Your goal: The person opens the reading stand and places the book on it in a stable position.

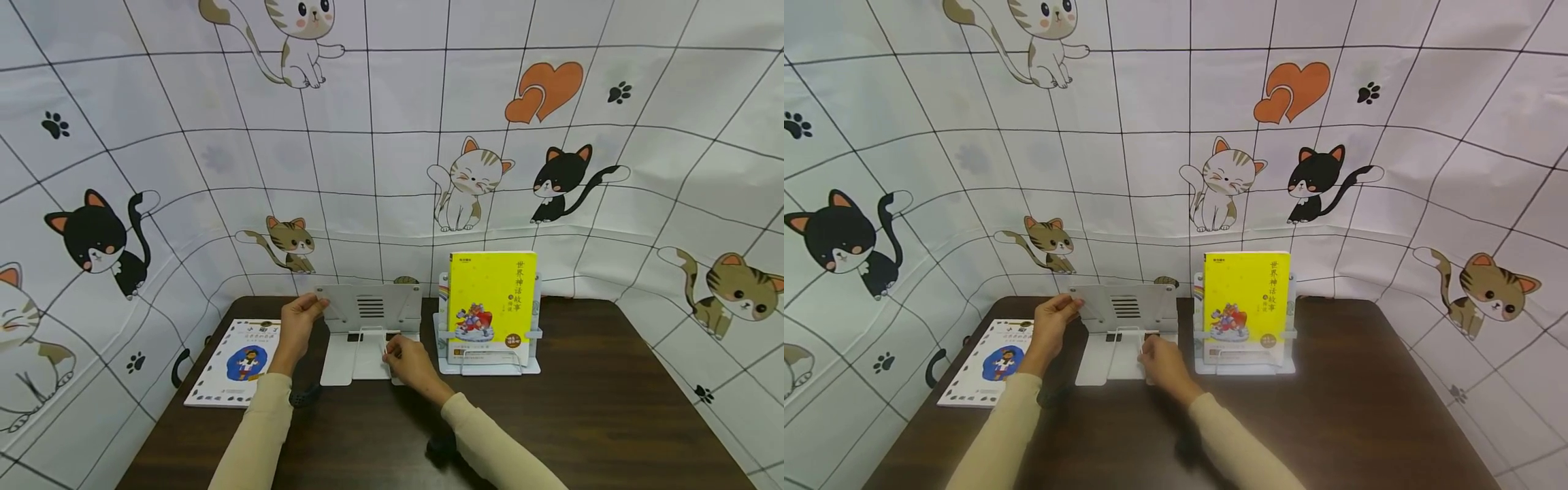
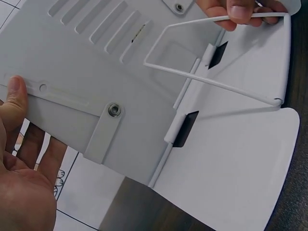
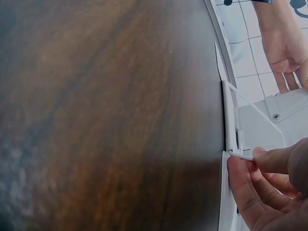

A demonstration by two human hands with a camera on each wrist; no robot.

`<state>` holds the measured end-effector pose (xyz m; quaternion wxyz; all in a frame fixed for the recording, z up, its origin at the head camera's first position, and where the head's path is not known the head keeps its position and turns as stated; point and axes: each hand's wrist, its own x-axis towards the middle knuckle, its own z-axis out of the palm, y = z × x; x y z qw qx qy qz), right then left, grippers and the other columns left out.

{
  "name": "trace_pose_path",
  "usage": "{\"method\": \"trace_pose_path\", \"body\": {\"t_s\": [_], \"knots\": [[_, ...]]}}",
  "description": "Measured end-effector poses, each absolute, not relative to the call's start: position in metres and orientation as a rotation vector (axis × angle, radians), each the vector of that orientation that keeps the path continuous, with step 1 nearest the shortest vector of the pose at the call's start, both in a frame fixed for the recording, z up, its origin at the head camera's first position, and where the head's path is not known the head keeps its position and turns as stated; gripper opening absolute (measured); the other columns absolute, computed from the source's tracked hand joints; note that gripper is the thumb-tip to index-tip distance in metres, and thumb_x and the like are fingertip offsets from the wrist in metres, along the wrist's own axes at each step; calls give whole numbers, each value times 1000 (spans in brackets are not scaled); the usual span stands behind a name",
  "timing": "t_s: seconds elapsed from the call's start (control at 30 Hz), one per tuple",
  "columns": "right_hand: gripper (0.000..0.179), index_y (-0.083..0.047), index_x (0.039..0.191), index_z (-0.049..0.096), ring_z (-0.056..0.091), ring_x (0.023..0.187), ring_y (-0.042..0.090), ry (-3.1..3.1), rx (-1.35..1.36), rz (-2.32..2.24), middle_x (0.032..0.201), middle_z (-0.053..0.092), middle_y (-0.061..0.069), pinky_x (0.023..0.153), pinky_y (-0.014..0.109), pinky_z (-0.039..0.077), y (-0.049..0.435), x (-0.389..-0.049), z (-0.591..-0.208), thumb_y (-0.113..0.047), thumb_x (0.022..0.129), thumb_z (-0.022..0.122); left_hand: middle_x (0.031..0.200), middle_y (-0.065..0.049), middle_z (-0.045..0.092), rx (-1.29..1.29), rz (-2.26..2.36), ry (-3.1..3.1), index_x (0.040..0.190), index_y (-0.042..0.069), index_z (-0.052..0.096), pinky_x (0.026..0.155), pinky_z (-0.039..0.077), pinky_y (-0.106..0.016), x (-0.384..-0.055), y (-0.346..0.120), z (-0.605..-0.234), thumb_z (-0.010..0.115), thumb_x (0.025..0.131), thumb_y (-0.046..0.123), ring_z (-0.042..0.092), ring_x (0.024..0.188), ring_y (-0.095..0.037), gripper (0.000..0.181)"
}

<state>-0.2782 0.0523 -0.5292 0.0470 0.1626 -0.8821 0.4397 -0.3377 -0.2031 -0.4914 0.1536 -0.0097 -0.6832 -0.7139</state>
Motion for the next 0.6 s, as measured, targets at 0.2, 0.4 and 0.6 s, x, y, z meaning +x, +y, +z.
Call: {"method": "trace_pose_path", "body": {"t_s": [0.2,0.4,0.6], "knots": [[6,-2,97,69,69,74,12,-2696,497,1370,87,76,10,58,21,55,53,-278,-530,-2,96,75,72,14,64,-26,-2060,-1924,84,-5,70,81,59,-20,-334,-203,-496,75,96,-3,63,79,-2,13],[6,0,98,69,70,72,12,-2682,507,1400,88,74,11,57,20,56,53,-276,-528,-2,97,74,69,13,60,-75,-2010,-1940,88,-17,65,75,51,-21,-325,-206,-503,74,95,-6,55,76,-5,16],[5,1,99,68,71,74,14,-2687,504,1440,92,75,12,58,19,57,54,-275,-527,0,98,73,73,16,67,-96,-2018,-1943,95,-20,67,78,50,-22,-315,-206,-511,72,97,-5,59,79,-3,16]]}}
